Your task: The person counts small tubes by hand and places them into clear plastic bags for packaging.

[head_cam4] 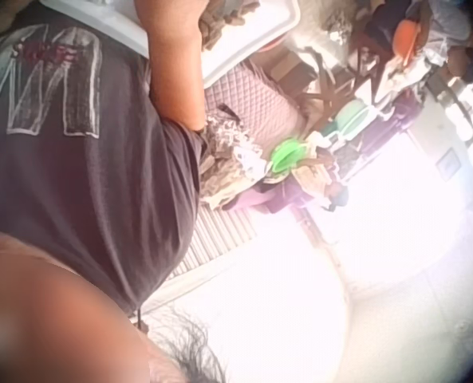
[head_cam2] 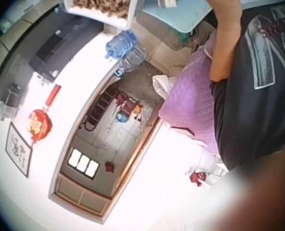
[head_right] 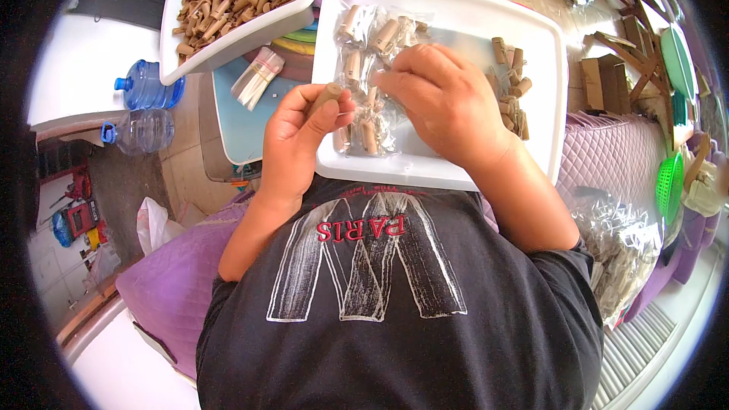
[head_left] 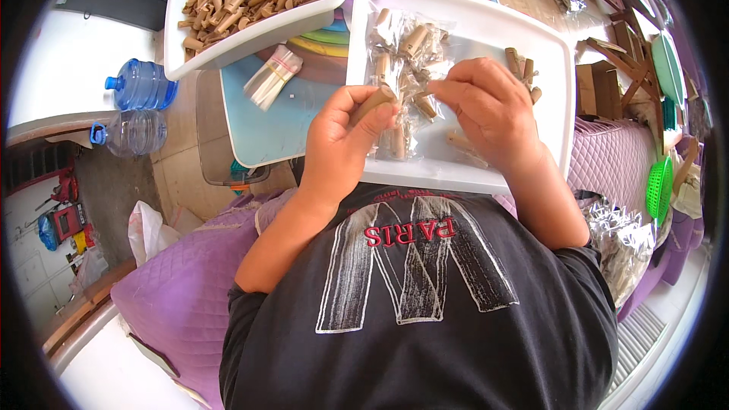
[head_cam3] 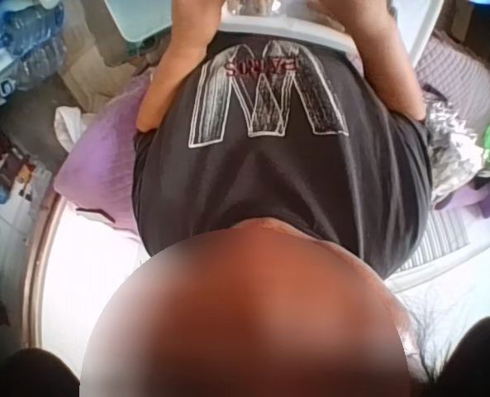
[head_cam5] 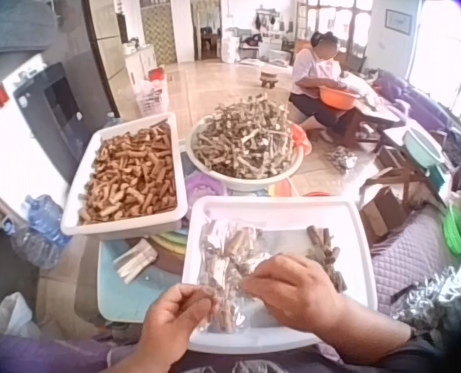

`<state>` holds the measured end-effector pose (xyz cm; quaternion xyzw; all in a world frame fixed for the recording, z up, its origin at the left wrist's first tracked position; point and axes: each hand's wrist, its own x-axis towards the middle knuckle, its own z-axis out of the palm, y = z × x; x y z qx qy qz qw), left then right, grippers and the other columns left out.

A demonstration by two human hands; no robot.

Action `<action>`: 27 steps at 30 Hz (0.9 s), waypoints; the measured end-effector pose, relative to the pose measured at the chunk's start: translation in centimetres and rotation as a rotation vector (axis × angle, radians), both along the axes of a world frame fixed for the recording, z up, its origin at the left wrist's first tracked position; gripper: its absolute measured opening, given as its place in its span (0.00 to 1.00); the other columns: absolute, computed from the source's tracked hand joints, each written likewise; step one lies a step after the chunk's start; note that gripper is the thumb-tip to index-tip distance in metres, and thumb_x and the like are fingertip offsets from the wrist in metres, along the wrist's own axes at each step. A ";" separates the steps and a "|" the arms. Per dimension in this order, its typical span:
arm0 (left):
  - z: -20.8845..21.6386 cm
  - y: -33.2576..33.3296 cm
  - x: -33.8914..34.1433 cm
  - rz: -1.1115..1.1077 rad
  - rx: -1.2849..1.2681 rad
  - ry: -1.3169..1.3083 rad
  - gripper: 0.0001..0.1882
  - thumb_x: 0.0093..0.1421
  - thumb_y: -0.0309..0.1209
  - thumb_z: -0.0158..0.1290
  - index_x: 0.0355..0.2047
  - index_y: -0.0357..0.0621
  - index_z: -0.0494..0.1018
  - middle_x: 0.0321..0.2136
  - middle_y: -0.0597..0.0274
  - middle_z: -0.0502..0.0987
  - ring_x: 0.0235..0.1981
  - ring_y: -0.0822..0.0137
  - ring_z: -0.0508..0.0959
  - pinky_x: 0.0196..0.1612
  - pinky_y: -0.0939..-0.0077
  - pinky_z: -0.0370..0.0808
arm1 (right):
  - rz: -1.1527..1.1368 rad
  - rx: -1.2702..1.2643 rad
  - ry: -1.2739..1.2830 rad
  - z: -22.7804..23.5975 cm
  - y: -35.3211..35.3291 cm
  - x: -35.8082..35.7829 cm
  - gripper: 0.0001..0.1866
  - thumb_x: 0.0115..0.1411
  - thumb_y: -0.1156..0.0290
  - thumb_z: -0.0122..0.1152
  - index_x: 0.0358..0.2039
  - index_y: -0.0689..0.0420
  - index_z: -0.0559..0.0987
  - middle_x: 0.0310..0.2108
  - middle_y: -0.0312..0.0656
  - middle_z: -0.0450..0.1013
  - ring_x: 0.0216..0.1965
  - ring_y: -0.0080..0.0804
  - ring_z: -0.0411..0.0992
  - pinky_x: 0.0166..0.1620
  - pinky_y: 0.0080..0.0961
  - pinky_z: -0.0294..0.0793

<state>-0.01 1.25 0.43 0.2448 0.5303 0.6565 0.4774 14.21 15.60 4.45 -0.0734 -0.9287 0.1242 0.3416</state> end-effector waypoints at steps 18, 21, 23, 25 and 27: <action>1.5 -1.0 -1.3 -0.325 -0.223 -0.141 0.19 0.60 0.41 0.50 0.40 0.35 0.72 0.27 0.65 0.74 0.22 0.76 0.74 0.27 0.84 0.74 | 0.129 -1.100 -0.230 -2.2 -2.7 -0.5 0.13 0.53 0.79 0.57 0.41 0.64 0.74 0.29 0.36 0.73 0.30 0.17 0.68 0.35 0.16 0.69; 0.1 -1.5 -3.3 -0.031 -0.106 0.166 0.18 0.59 0.42 0.51 0.39 0.38 0.71 0.26 0.67 0.73 0.23 0.77 0.73 0.27 0.85 0.73 | 0.056 -1.325 -0.191 -2.0 -2.6 -0.3 0.13 0.55 0.79 0.55 0.43 0.64 0.72 0.30 0.36 0.72 0.32 0.17 0.68 0.38 0.15 0.69; -2.2 -1.7 -6.2 0.380 -0.232 0.494 0.20 0.55 0.44 0.55 0.38 0.40 0.70 0.25 0.66 0.72 0.25 0.74 0.72 0.29 0.81 0.72 | 0.038 -1.458 -0.098 -2.4 -2.2 -0.1 0.14 0.56 0.81 0.51 0.44 0.62 0.71 0.34 0.33 0.70 0.31 0.15 0.65 0.38 0.13 0.66; -6.1 -2.7 -10.4 0.692 -0.419 0.966 0.27 0.49 0.48 0.60 0.38 0.39 0.68 0.23 0.64 0.72 0.25 0.68 0.72 0.31 0.73 0.71 | 0.035 -1.478 -0.090 -2.6 -2.2 0.0 0.13 0.57 0.80 0.51 0.44 0.62 0.71 0.33 0.32 0.70 0.31 0.15 0.65 0.38 0.12 0.65; -10.8 -4.5 -14.5 0.733 -0.536 1.130 0.28 0.47 0.49 0.61 0.37 0.39 0.69 0.23 0.62 0.72 0.25 0.66 0.72 0.32 0.71 0.71 | 0.103 -1.573 -0.043 -3.1 -2.1 0.0 0.12 0.58 0.78 0.52 0.43 0.62 0.71 0.32 0.32 0.69 0.31 0.15 0.64 0.37 0.12 0.65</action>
